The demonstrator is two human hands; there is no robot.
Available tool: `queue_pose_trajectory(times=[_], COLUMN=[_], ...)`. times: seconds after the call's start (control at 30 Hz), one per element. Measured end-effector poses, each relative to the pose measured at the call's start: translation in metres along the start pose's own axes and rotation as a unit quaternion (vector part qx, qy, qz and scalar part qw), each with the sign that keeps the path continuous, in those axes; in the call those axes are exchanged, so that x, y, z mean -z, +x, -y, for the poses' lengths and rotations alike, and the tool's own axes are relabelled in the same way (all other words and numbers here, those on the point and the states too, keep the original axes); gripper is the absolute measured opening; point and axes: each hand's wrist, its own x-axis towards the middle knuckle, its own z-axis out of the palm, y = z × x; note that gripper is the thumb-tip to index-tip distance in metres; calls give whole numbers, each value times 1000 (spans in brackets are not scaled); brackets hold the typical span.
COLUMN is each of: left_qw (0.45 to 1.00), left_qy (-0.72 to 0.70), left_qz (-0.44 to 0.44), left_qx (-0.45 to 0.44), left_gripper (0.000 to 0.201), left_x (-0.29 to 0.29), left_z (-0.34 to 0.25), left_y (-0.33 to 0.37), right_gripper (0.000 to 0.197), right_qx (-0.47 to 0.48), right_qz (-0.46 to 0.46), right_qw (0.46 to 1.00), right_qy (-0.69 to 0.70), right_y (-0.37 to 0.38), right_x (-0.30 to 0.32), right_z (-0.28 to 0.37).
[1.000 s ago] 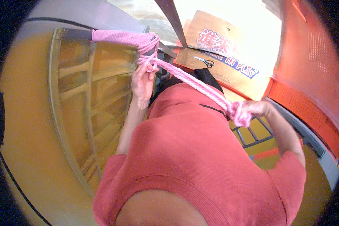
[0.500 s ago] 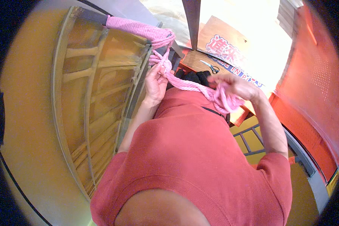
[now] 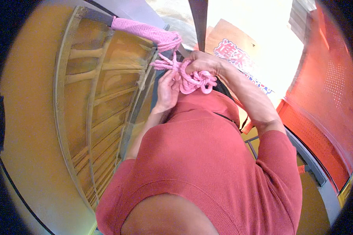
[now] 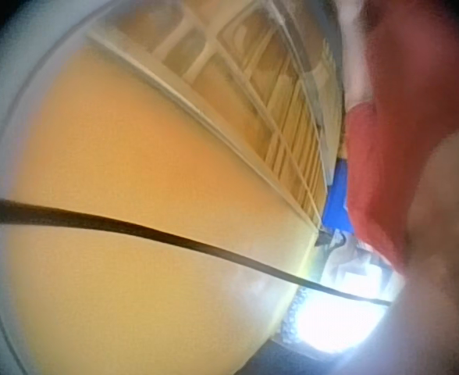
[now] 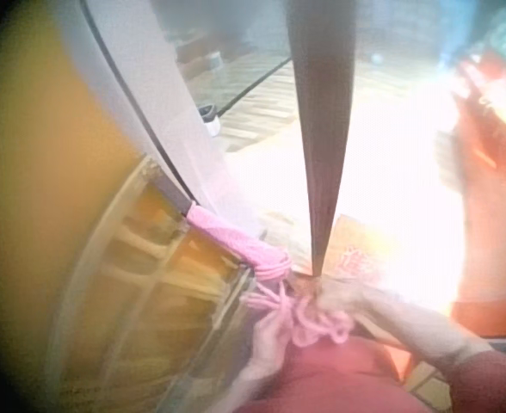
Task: The person wraps a pink rope around a metal horizontal structural bar and ties it into multiple knots by hand.
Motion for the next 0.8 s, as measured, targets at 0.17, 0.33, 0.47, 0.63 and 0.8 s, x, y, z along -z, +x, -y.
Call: queue_pose_trajectory(times=[0.17,0.33,0.47,0.63,0.8], left_qw=[987,989,997,988,998], left_qy=[154,139,-67,-138,-22], left_qz=[27,27,28,67,48], left_qx=[-26,-34,-31,-15,-27], left_gripper=[23,18,20,19,23], left_x=[9,11,1,-10,-9], left_z=[-26,-31,-16,-4,-8], left_y=[1,16,27,39,26], right_gripper=[14,7,24,23,67], right_qx=[-96,-130,-179,-289,-167], right_qz=[18,-47,-20,-140,-89], right_qw=[995,967,887,920,981], right_qy=[-1,214,425,225,43], right_y=[-72,-88,-112,-162,-115], right_x=[36,20,16,25,19], right_z=[11,-24,-67,-108,3])
